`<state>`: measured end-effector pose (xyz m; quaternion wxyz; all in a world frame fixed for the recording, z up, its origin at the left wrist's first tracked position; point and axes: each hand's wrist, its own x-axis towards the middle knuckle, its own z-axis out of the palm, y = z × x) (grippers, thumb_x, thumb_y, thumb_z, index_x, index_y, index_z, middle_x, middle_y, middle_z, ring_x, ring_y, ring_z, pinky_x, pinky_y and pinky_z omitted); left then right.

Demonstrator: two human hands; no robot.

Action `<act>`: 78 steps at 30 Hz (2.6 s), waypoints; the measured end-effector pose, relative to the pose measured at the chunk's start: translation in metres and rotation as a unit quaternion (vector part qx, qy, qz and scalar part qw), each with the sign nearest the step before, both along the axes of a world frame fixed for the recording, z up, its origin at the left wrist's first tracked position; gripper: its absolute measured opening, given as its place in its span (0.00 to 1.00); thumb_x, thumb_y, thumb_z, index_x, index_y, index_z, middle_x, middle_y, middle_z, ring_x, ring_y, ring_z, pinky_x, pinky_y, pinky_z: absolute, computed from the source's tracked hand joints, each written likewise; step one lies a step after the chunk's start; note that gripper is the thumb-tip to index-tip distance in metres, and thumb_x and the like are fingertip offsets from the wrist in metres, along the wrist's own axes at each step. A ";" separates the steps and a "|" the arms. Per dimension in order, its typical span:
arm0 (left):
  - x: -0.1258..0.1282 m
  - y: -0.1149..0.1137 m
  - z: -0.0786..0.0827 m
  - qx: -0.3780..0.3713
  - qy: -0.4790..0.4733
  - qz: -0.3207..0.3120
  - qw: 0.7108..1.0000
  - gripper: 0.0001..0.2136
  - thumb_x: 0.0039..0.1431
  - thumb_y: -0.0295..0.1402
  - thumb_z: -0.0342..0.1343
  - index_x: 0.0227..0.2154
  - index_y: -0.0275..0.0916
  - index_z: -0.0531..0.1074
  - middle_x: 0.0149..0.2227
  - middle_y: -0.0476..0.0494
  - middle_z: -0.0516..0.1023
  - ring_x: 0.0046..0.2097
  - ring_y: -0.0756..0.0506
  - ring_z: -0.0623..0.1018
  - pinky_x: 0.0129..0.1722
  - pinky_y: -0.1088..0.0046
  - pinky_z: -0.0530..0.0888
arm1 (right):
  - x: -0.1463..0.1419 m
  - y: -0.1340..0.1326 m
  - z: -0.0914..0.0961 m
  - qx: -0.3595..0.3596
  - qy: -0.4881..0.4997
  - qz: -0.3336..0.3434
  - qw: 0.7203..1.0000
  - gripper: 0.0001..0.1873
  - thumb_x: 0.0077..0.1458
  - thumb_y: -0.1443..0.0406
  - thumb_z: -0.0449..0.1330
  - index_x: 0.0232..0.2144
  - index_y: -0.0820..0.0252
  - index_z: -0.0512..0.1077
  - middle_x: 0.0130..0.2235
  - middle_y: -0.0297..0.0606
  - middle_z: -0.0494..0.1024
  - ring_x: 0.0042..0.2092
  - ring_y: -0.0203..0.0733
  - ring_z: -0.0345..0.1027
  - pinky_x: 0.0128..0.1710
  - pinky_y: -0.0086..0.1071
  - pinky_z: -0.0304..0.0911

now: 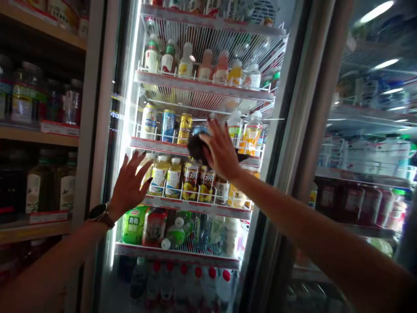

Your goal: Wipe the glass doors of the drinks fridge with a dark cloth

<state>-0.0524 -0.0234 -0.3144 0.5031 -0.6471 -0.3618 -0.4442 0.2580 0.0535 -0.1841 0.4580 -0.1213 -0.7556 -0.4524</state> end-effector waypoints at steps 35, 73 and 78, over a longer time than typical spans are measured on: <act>-0.007 0.011 -0.026 -0.028 -0.090 0.009 0.996 0.30 0.73 0.32 0.39 0.75 0.43 0.44 0.76 0.37 0.50 0.77 0.38 0.46 0.75 0.43 0.48 | -0.058 -0.023 -0.179 0.037 -0.373 -0.009 0.927 0.32 0.62 0.63 0.60 0.67 0.47 0.64 0.73 0.27 0.60 0.75 0.42 0.49 0.76 0.46 0.47; 0.095 0.032 -0.057 -0.038 0.030 0.021 0.999 0.34 0.70 0.38 0.50 0.75 0.47 0.45 0.76 0.44 0.46 0.77 0.39 0.44 0.76 0.47 0.38 | 0.050 0.000 -0.116 -0.066 -0.106 -0.070 0.990 0.43 0.65 0.64 0.57 0.75 0.46 0.43 0.77 0.36 0.47 0.78 0.56 0.34 0.75 0.63 0.40; 0.093 0.029 -0.055 -0.051 0.028 -0.004 0.998 0.36 0.69 0.38 0.52 0.75 0.50 0.42 0.76 0.46 0.46 0.77 0.39 0.46 0.76 0.46 0.38 | 0.088 0.006 -0.227 -0.004 -0.343 -0.022 0.939 0.33 0.63 0.66 0.57 0.69 0.49 0.62 0.71 0.31 0.64 0.73 0.46 0.54 0.73 0.48 0.53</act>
